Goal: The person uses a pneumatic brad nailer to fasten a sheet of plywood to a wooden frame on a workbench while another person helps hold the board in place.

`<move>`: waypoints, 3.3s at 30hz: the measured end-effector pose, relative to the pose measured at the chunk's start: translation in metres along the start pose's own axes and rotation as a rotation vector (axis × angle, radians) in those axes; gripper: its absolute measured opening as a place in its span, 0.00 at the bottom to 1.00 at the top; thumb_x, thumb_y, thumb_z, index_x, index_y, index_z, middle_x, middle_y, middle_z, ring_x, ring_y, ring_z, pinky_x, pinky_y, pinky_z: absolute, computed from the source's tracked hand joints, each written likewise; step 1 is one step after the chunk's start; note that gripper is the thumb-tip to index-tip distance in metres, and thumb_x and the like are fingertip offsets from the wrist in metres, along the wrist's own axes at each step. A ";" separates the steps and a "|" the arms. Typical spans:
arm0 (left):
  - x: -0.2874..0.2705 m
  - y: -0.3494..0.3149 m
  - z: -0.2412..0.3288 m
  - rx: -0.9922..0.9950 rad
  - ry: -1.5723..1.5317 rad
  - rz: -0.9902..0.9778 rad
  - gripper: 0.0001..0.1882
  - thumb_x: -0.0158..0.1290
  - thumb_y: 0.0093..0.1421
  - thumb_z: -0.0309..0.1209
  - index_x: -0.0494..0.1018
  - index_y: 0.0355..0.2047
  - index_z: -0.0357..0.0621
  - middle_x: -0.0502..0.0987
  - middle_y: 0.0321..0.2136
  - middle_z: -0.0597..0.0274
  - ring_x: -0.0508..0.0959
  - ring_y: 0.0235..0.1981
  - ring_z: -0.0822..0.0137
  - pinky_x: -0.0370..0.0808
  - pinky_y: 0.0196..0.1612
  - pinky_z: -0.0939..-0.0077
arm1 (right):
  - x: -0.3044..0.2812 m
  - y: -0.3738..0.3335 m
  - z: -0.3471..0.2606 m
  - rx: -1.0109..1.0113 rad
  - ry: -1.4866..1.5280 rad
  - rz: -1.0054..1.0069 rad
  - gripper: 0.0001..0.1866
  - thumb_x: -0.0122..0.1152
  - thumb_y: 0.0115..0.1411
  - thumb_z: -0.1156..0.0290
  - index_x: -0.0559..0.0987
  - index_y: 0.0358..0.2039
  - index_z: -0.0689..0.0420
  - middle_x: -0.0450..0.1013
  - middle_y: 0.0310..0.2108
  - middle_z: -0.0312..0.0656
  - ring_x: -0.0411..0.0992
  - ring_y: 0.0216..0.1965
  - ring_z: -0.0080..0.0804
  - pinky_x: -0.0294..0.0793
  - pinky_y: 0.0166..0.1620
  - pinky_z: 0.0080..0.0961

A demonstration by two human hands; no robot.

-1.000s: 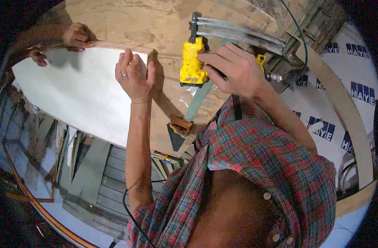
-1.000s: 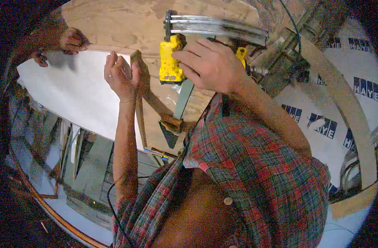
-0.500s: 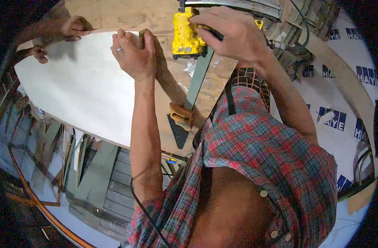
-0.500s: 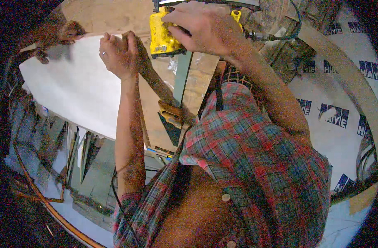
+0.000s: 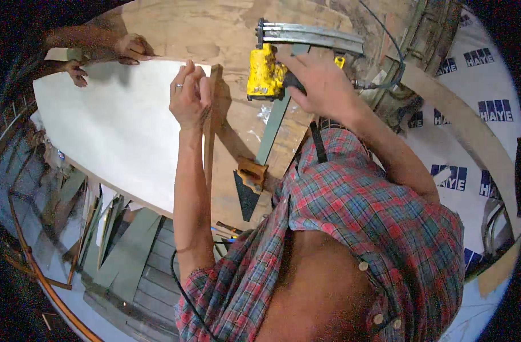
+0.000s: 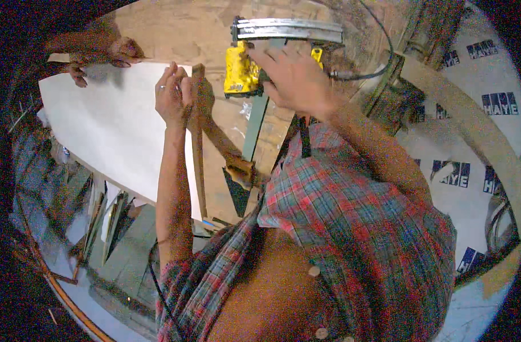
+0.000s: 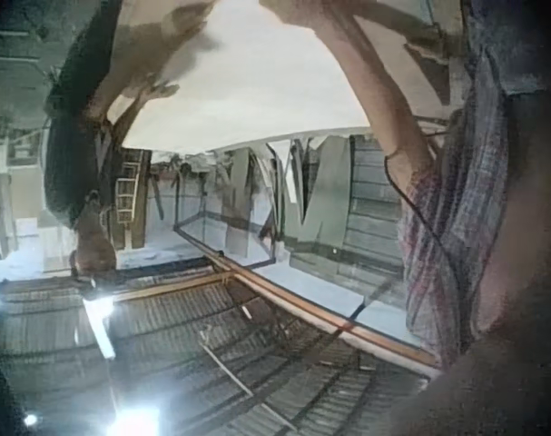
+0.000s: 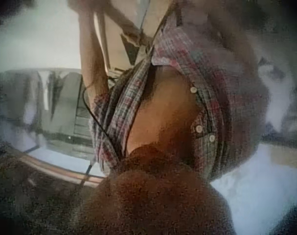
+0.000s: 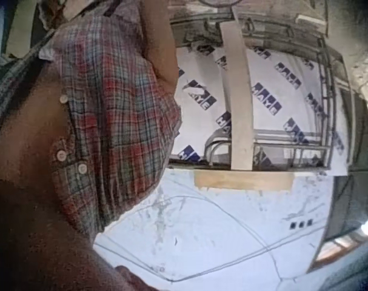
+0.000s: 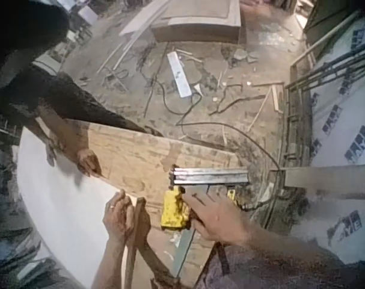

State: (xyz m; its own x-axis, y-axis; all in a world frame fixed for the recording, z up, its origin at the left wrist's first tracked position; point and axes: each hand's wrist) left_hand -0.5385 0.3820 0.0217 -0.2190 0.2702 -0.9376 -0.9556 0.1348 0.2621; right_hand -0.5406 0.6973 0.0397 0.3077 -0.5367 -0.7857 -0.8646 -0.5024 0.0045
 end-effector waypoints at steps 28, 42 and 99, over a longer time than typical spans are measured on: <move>-0.001 -0.004 -0.032 -0.146 -0.130 -0.122 0.18 0.49 0.62 0.32 0.71 0.53 0.53 0.72 0.56 0.68 0.65 0.64 0.64 0.54 0.71 0.55 | -0.105 0.182 -0.093 0.060 0.081 -0.800 0.19 0.66 0.48 0.70 0.79 0.41 0.62 0.79 0.31 0.48 0.78 0.33 0.34 0.76 0.41 0.32; 0.018 -0.016 -0.031 -0.150 -0.146 -0.138 0.20 0.49 0.65 0.34 0.70 0.57 0.47 0.66 0.65 0.64 0.58 0.70 0.66 0.50 0.74 0.58 | -0.063 0.201 -0.103 0.048 0.097 -0.934 0.19 0.64 0.51 0.75 0.77 0.45 0.61 0.79 0.35 0.41 0.76 0.34 0.25 0.77 0.37 0.28; 0.026 -0.012 -0.032 -0.144 -0.193 -0.073 0.20 0.50 0.63 0.30 0.71 0.56 0.47 0.69 0.63 0.61 0.62 0.68 0.66 0.52 0.73 0.57 | -0.054 0.205 -0.051 -0.079 0.172 -0.905 0.26 0.61 0.46 0.74 0.74 0.49 0.63 0.76 0.41 0.42 0.74 0.41 0.33 0.74 0.46 0.30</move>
State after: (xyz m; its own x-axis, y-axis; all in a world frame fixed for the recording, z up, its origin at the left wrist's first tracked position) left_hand -0.5395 0.3569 -0.0131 -0.1197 0.4434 -0.8883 -0.9888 0.0270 0.1467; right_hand -0.7138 0.5889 0.1142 0.9133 -0.0073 -0.4073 -0.2381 -0.8209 -0.5191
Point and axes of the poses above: each hand's wrist, its own y-axis towards the middle knuckle, its own x-axis out of the palm, z = x × y
